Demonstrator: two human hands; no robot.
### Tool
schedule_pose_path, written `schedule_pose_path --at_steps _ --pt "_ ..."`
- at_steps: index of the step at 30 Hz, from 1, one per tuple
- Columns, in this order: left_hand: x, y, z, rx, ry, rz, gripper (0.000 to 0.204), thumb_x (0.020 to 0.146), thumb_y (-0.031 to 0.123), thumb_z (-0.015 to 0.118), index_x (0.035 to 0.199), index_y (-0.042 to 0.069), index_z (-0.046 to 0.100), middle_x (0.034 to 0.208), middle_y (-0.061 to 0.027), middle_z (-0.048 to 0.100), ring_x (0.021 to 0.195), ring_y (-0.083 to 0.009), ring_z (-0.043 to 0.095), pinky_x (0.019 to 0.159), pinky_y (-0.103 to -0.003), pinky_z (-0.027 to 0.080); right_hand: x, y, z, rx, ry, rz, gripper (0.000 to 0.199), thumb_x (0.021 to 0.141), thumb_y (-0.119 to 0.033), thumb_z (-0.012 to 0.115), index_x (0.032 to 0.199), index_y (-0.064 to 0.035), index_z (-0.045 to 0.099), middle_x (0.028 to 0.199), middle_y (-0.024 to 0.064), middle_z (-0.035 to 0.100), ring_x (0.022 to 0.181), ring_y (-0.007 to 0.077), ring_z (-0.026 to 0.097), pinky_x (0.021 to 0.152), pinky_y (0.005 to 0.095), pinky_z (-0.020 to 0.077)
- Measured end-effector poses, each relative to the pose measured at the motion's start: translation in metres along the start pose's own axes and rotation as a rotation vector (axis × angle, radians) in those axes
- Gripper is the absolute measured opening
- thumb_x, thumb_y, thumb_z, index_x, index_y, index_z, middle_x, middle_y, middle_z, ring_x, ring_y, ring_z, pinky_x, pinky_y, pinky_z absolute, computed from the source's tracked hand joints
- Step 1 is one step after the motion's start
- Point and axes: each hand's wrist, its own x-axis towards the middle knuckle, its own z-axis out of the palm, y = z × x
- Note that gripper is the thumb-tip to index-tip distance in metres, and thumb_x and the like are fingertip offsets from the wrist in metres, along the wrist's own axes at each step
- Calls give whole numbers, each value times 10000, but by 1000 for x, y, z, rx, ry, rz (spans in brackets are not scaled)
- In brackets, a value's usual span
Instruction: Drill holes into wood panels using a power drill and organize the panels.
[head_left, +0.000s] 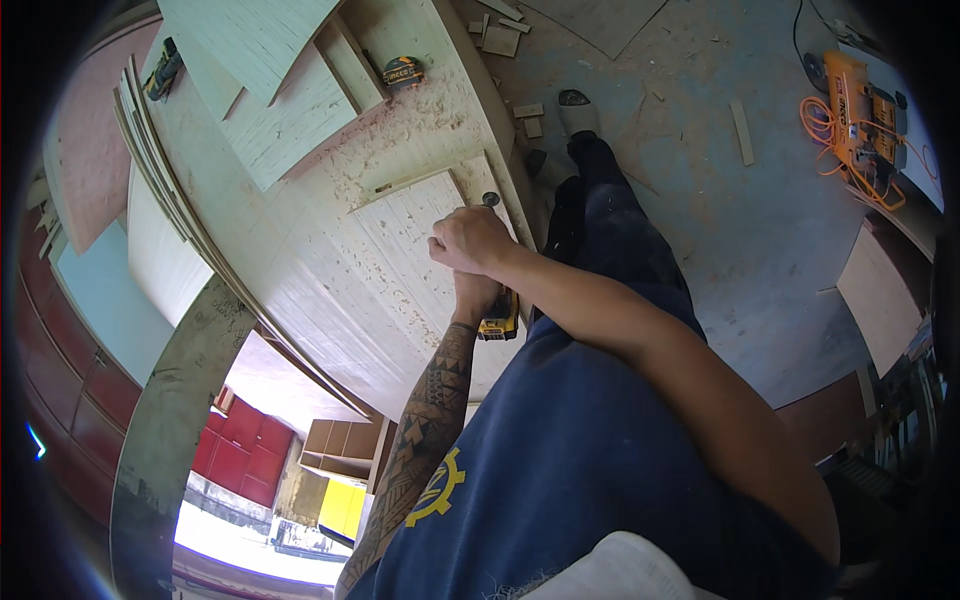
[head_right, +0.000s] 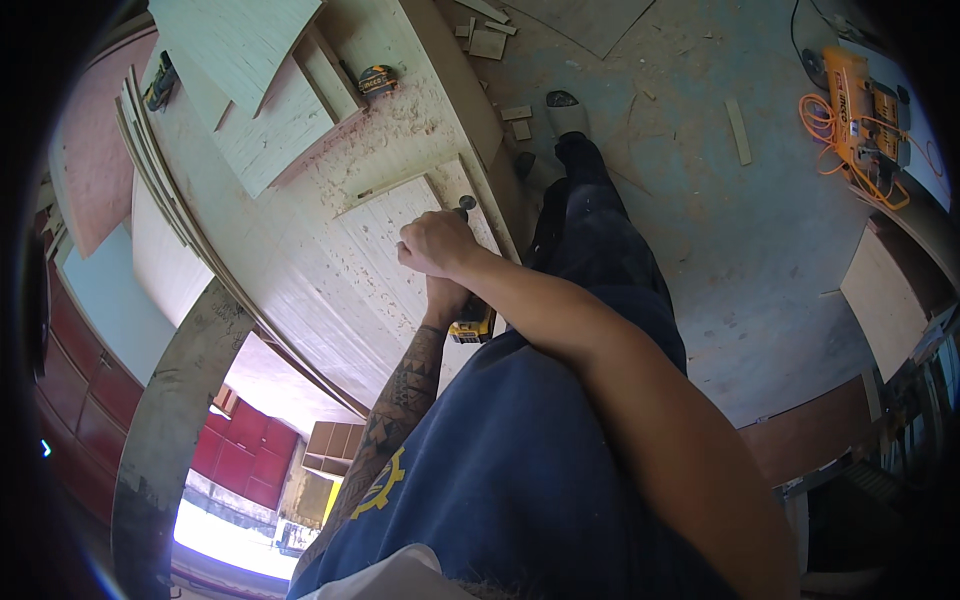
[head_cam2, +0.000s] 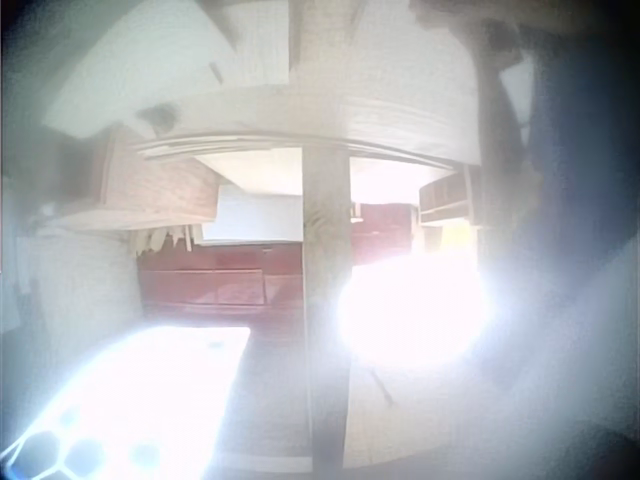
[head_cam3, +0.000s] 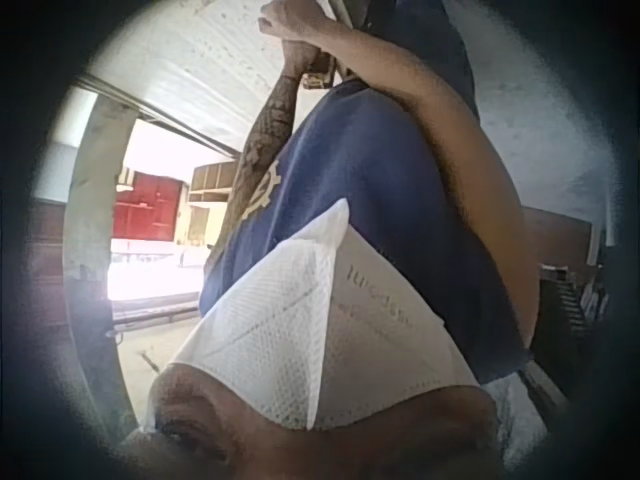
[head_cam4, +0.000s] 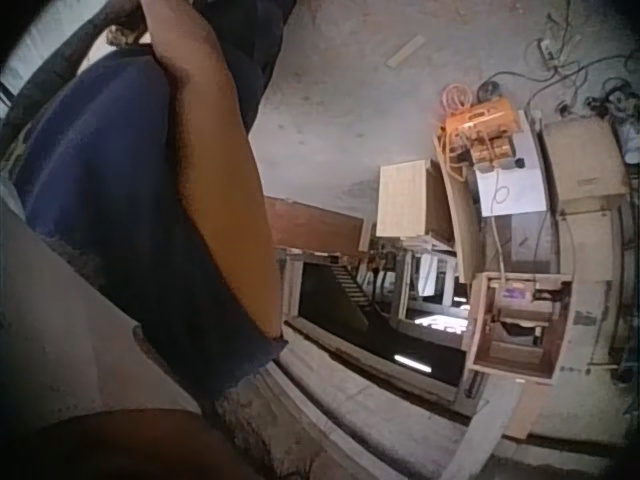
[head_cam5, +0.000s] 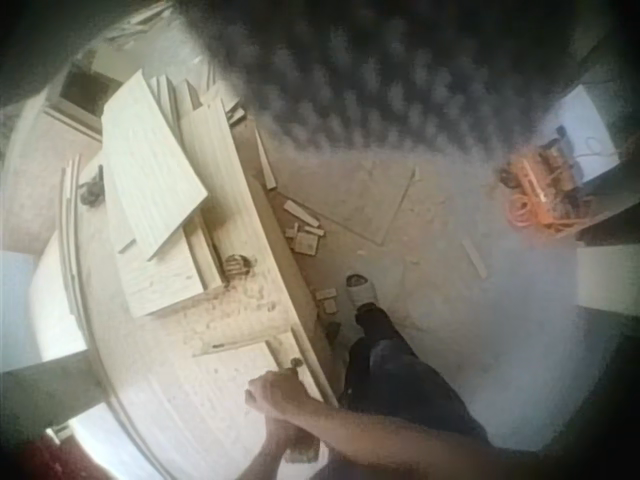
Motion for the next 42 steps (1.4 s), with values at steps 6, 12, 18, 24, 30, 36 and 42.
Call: schedule_pose_path --at_steps 6,12,18,24,30,36,42 --pt "-4 -34 23 0 236 251 484 910 240 702 1315 17 557 1347 -187 585 1269 -334 534 1083 -429 405 -10 -8 6 14 10 -138 192 796 -243 655 718 -92 746 743 149 728 729 319 727 733 452 581" --pt "-11 -11 14 -213 242 166 482 914 253 701 1300 -2 564 1302 -192 618 1222 -326 568 1049 -426 430 2 -12 4 12 -65 -66 217 807 -247 634 736 -78 750 772 157 735 754 335 729 765 464 575" --pt "-8 -8 1 -153 42 -22 580 945 256 693 1402 -20 467 1382 -163 545 1271 -247 518 1070 -381 422 11 -13 0 -8 -136 -18 248 817 -265 610 776 -74 764 793 189 733 794 355 735 783 472 577" --pt "-6 1 15 50 185 78 405 915 274 689 1202 -5 630 1152 -203 687 1065 -342 659 929 -447 502 2 -6 -15 10 -158 56 238 813 -255 618 762 -66 754 794 199 730 788 359 733 779 472 578" --pt "-8 -4 16 8 250 179 464 920 279 695 1288 15 590 1268 -194 644 1190 -353 599 1015 -434 455 0 -5 0 21 -42 -49 221 809 -257 628 738 -87 749 746 194 719 754 358 729 764 479 578" --pt "-11 -4 26 -154 371 229 478 899 285 716 1285 29 597 1276 -197 641 1194 -345 600 1009 -434 458 -5 -4 0 -1 -80 -65 215 800 -258 637 742 -85 751 744 173 723 749 338 732 764 470 579" --pt "-4 -9 5 28 155 61 474 898 285 704 1290 43 595 1198 -231 678 1094 -397 659 928 -473 510 -1 -9 2 -8 -14 -74 228 797 -263 639 739 -70 745 730 194 710 723 358 724 727 472 586"
